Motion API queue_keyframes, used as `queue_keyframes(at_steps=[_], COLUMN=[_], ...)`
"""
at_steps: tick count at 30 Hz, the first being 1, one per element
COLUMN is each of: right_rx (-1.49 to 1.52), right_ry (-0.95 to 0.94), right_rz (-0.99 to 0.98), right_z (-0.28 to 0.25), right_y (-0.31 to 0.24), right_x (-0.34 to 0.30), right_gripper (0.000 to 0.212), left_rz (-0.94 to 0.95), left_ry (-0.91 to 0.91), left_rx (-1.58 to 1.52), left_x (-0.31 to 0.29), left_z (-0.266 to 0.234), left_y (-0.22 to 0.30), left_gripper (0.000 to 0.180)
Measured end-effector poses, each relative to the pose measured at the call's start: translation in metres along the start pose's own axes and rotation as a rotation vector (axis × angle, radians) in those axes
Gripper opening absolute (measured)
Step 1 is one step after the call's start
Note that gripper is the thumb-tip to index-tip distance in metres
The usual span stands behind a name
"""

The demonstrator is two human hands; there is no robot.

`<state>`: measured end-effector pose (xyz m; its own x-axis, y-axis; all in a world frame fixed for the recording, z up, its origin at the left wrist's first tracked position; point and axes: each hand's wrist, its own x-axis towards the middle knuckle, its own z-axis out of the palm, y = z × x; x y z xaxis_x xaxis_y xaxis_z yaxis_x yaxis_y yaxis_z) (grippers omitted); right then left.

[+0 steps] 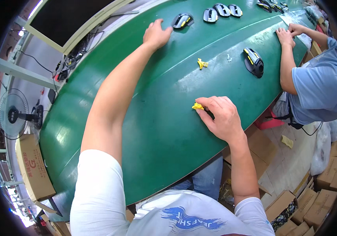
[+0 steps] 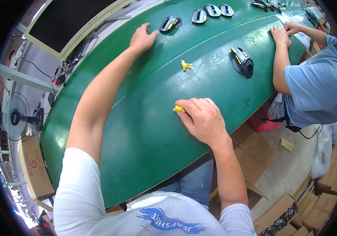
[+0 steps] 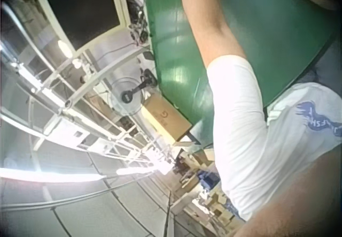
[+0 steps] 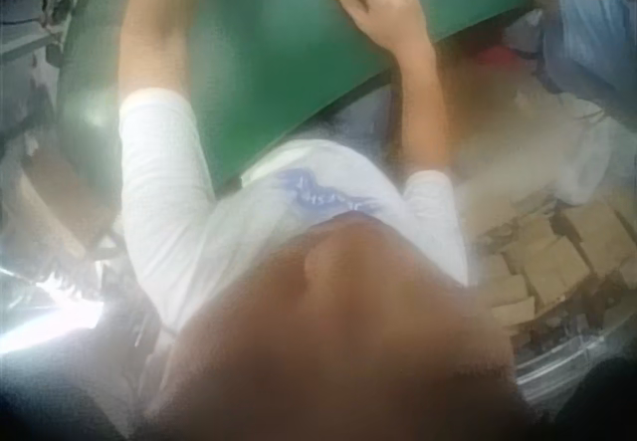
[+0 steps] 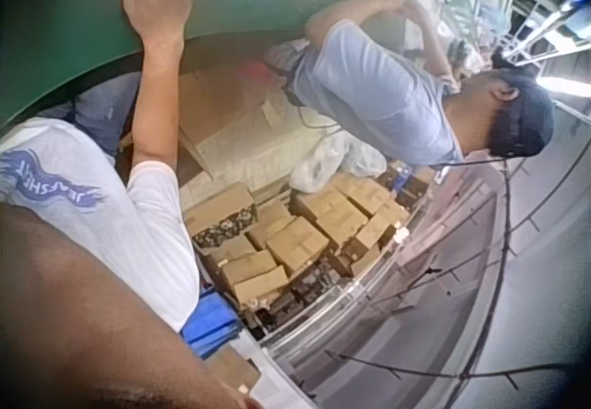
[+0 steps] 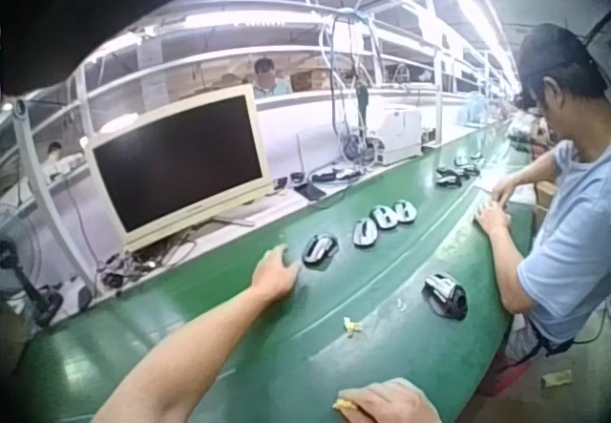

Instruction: The person assembles computer mouse casings by picking up yellow plastic components and inserting them into the underside of the mouse shells by hand.

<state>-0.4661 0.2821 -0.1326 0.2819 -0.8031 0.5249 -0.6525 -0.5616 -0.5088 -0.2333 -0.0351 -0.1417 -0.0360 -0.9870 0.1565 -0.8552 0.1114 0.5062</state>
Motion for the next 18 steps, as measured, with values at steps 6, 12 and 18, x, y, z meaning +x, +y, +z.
queue_keyframes(at_steps=[6, 12, 18], right_rx=[0.062, 0.104, 0.087], right_ry=[0.007, -0.001, -0.013], right_rz=[-0.049, 0.014, -0.033], right_z=[0.000, -0.001, 0.000], right_y=[0.009, 0.003, -0.005], right_x=[0.007, 0.007, 0.002], right_gripper=[0.012, 0.013, 0.015], left_rz=[0.097, -0.051, -0.140], left_ry=[0.274, -0.103, -0.433], left_rx=[0.076, 0.298, -0.936], left_x=[0.045, 0.081, -0.045], left_z=[0.051, 0.020, -0.096], left_y=[0.067, 0.052, -0.017], left_gripper=[0.099, 0.084, 0.048])
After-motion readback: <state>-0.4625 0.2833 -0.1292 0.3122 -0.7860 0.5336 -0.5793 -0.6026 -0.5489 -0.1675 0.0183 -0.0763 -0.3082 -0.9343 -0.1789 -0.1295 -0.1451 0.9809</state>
